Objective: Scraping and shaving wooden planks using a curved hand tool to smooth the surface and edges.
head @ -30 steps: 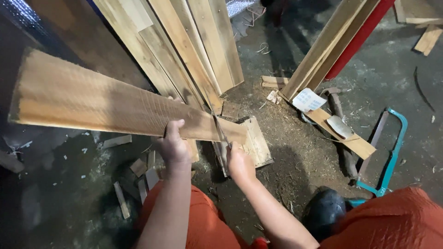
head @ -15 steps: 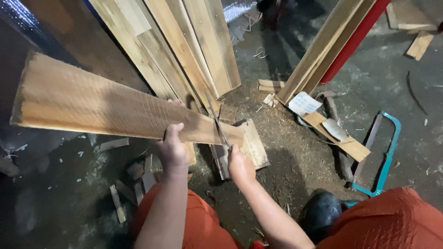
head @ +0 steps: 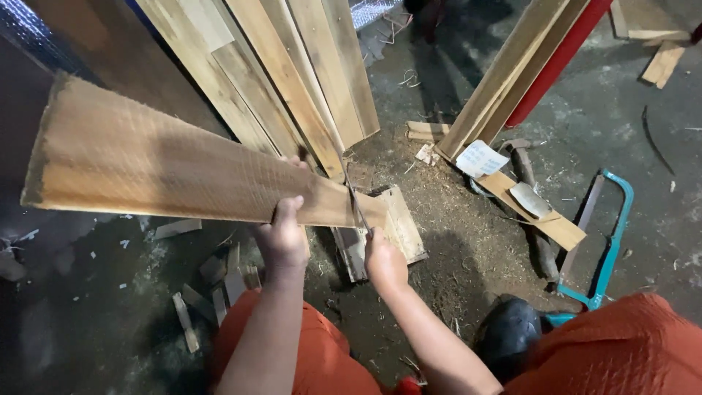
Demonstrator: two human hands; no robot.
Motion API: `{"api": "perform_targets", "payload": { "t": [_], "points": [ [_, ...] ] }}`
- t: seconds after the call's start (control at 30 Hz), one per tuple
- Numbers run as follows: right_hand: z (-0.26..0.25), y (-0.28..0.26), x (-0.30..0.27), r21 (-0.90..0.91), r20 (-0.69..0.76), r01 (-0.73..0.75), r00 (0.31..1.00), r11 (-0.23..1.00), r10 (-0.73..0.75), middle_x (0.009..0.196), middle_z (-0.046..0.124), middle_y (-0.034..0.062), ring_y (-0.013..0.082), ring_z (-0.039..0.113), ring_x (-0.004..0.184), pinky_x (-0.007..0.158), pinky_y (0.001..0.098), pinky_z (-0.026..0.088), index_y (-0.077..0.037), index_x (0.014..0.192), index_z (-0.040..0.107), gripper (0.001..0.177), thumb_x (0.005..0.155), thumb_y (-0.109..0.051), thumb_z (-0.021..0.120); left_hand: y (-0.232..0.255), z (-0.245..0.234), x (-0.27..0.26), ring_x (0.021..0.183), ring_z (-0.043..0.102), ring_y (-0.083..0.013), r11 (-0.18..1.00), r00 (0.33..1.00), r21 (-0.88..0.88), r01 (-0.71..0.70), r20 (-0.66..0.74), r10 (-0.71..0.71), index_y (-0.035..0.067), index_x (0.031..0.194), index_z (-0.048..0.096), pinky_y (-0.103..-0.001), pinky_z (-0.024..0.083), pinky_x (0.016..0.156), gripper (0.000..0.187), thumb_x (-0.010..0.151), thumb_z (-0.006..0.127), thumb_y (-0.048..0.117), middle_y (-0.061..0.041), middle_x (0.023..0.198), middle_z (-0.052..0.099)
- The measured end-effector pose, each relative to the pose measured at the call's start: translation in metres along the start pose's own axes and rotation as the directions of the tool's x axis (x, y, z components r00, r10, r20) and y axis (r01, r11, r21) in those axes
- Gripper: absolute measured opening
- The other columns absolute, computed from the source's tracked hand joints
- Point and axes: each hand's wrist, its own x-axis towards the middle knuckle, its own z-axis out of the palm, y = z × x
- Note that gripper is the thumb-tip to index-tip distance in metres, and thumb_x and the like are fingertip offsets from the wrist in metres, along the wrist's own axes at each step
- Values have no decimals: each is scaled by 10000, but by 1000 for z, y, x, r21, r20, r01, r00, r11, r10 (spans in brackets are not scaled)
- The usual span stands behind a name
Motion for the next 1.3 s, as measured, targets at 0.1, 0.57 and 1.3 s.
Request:
{"api": "perform_targets", "payload": {
  "t": [0.1,0.57,1.3],
  "points": [
    [-14,-7,5,121,53,-28,998,992,22,636,684,86,316,751,623,563,436,619,-146,1008,584,175,1017,-301,501,-4,3,2,1179,671,-359,1000,999,4,0,35,0,-70,1271,588,-526,555,1060,484,790,607,-29,-247,1194,682],
    [-6,4,4,113,153,-65,987,991,47,679,700,92,330,761,692,615,442,621,-160,1015,558,179,1032,-311,463,10,5,-4,1176,671,-321,999,998,40,2,60,-4,-59,1266,605,-488,567,1049,480,787,609,-21,-220,1195,686],
    [-63,7,20,193,244,-31,970,981,-17,712,708,154,384,756,747,695,510,609,-139,1002,556,202,1041,-303,445,-1,-14,20,1214,655,-384,980,957,-68,188,237,-167,-72,1287,586,-523,560,1067,520,773,650,-24,-263,1246,662]
  ]
}}
